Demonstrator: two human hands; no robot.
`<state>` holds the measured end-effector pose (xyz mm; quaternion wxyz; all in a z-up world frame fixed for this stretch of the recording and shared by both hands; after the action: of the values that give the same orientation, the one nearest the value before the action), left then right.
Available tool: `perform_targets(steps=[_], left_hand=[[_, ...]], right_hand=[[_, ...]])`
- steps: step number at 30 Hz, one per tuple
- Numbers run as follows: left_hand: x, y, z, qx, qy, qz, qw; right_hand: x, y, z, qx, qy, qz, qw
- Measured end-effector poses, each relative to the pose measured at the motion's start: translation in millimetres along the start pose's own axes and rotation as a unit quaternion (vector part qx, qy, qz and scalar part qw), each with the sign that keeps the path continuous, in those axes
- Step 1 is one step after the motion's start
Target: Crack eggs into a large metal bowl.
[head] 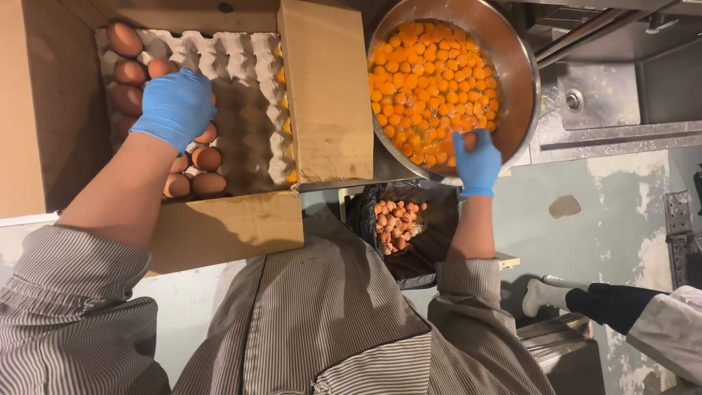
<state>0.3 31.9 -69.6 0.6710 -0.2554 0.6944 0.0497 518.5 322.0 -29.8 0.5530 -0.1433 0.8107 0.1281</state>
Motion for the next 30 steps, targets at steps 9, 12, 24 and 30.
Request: perform_targets(steps=[9,12,24,30], left_hand=[[-113.2,-75.6,27.5,0.087,-0.280,0.197,0.935],[-158.3,-91.2,94.4,0.149,-0.547,0.127,0.814],[-158.1,-88.1,244.0,0.261,-0.621,0.010,0.739],[-130.3,-48.2,68.8,0.149,-0.534,0.174,0.814]], right_hand=[[-50.6,-90.8,53.1,0.031,0.001,-0.004,0.999],[-53.9,-107.9,30.6,-0.007,-0.144,-0.237,0.961],[-24.2,-88.0,-88.8,-0.131,0.293,0.099,0.942],[32.4,-71.2,66.2,-0.056,0.109,0.120,0.985]])
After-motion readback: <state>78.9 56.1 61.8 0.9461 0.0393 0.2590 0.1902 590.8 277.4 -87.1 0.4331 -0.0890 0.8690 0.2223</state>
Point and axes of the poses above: each hand's wrist, its own y-axis towards the middle knuckle, its own x-axis out of the palm, z = x × y, the point moved 3 cm from there along y, towards the middle knuckle, and after that the axes turned 10 degrees about -z, right-handed, at the moved point
